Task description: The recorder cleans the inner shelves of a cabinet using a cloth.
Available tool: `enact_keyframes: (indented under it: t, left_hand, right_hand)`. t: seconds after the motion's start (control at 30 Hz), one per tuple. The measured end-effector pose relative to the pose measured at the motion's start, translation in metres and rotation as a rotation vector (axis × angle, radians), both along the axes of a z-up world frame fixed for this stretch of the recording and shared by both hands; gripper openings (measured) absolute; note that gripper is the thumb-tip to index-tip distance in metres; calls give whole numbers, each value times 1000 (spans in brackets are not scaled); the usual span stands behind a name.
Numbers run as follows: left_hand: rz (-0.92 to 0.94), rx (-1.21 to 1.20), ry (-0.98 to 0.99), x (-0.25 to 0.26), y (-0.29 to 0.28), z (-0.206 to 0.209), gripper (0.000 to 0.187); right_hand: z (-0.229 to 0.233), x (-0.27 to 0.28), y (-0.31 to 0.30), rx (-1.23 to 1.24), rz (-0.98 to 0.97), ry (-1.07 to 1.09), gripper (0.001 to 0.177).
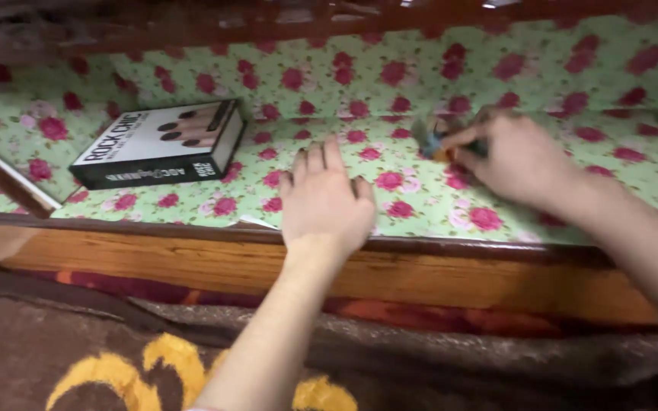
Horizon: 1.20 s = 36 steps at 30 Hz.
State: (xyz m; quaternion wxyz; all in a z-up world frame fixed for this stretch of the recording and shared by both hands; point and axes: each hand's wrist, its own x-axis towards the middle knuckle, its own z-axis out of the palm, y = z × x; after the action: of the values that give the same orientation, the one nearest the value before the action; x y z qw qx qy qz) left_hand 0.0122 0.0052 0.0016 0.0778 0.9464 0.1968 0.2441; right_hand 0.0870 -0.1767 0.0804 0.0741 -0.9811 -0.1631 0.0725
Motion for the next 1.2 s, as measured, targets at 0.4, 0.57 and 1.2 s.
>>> enact_keyframes:
  t: [0.4, 0.57, 1.2]
  left_hand:
    - [-54, -14, -149, -5, -3, -3, 67]
    - [-60, -11, -215, -7, -4, -1, 68]
    - [-45, 24, -206, -10, -6, 1, 65]
  right_hand:
    - [-65, 69, 107, 223, 382, -451, 30]
    - [-70, 50, 62, 340, 623, -505, 32]
    - [-80, 28, 61, 351, 610, -481, 23]
